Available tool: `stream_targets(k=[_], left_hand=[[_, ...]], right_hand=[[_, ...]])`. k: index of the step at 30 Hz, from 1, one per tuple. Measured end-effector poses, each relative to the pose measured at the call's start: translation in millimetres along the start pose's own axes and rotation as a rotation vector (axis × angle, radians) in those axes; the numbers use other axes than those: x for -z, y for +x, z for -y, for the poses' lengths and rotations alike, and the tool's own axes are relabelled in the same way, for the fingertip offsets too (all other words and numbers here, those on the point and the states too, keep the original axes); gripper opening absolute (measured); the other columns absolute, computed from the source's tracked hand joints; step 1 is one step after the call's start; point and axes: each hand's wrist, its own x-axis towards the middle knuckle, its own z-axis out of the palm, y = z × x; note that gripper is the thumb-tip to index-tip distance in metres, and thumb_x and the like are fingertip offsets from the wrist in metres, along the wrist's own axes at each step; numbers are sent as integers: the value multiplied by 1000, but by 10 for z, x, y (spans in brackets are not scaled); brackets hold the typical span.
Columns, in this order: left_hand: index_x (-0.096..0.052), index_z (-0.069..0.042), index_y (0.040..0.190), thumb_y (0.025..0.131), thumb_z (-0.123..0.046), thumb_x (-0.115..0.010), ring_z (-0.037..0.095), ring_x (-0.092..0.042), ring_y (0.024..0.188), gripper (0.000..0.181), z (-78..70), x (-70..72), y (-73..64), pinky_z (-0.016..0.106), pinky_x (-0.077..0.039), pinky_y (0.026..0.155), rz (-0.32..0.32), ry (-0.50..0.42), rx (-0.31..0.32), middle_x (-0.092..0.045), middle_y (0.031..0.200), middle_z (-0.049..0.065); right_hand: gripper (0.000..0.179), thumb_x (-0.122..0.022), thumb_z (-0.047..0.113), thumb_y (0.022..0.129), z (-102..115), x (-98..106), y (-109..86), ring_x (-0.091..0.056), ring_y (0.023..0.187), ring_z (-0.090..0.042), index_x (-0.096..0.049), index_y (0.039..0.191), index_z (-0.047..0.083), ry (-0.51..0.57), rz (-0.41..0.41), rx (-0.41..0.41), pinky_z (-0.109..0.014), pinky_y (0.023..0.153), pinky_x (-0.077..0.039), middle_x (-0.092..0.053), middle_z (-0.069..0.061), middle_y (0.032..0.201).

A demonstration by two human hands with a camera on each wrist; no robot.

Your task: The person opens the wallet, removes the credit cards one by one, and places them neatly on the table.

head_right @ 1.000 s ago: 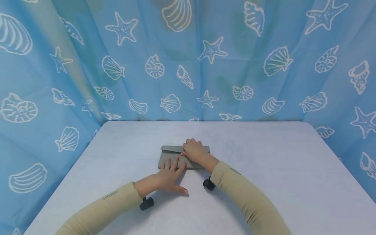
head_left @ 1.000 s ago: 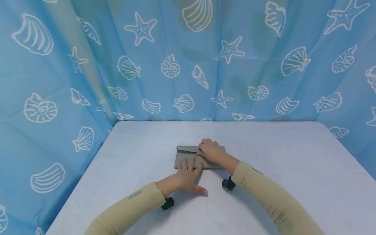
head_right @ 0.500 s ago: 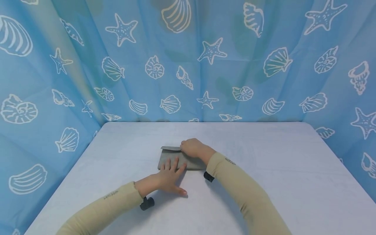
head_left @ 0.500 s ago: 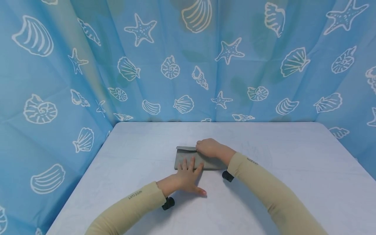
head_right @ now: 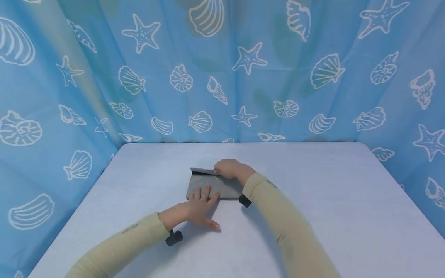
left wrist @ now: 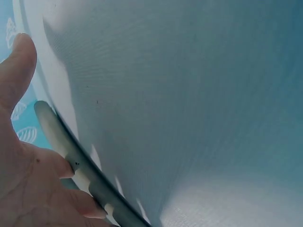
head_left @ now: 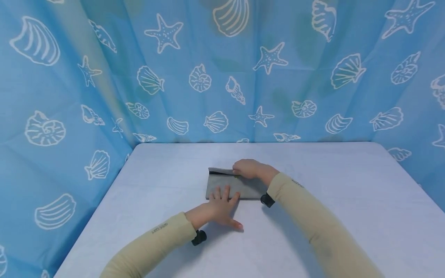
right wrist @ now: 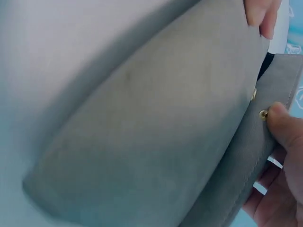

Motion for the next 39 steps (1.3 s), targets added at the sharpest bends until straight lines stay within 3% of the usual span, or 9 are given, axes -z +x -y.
stream_targets(k=[6,11,18,23,28,32,39], left_hand=[[-12,-23,148,66,-71,-61,43,1,137,107,-12,-22,1,55,-12,109,-11,17,7,1,153,16],[-12,-23,148,67,-70,-62,43,3,137,106,-13,-8,-20,55,-11,109,-4,-6,5,1,153,16],[-12,-23,148,67,-68,-63,43,1,138,105,-4,10,-40,54,-12,109,9,-10,10,1,153,15],[-11,-23,148,67,-68,-62,43,1,138,105,-1,9,-29,55,-11,109,14,-8,4,2,154,15],[-10,-23,148,68,-67,-62,43,2,137,105,-2,16,-23,56,-11,109,18,-17,-4,3,153,15],[-11,-23,148,69,-67,-62,43,3,137,104,-4,30,-26,56,-11,109,23,-20,-10,3,153,16],[-12,-24,148,68,-66,-63,42,2,138,103,-10,31,-33,55,-12,109,25,-10,4,2,153,16]], right_hand=[[23,-46,11,95,-85,150,-103,-57,91,-19,-62,110,5,62,64,-21,-35,84,-46,-62,-7,100],[24,-49,7,93,-260,238,-215,-58,99,-21,-63,112,7,153,63,-80,-37,88,-47,-64,-8,108],[18,-55,10,91,-503,91,-360,-60,93,-21,-65,106,6,191,-135,-119,-37,83,-49,-66,-8,101],[11,-60,12,89,-554,-77,-430,-58,84,-19,-64,97,6,208,-309,-265,-36,77,-49,-63,-6,91],[12,-64,12,86,-564,-209,-437,-57,83,-20,-65,96,6,113,-409,-341,-35,77,-49,-60,-6,88],[18,-64,9,85,-605,-264,-464,-59,95,-25,-66,103,6,33,-407,-321,-39,85,-47,-64,-8,97],[27,-61,10,88,-672,-296,-529,-57,107,-29,-62,114,4,31,-320,-271,-43,92,-44,-63,-13,112]])
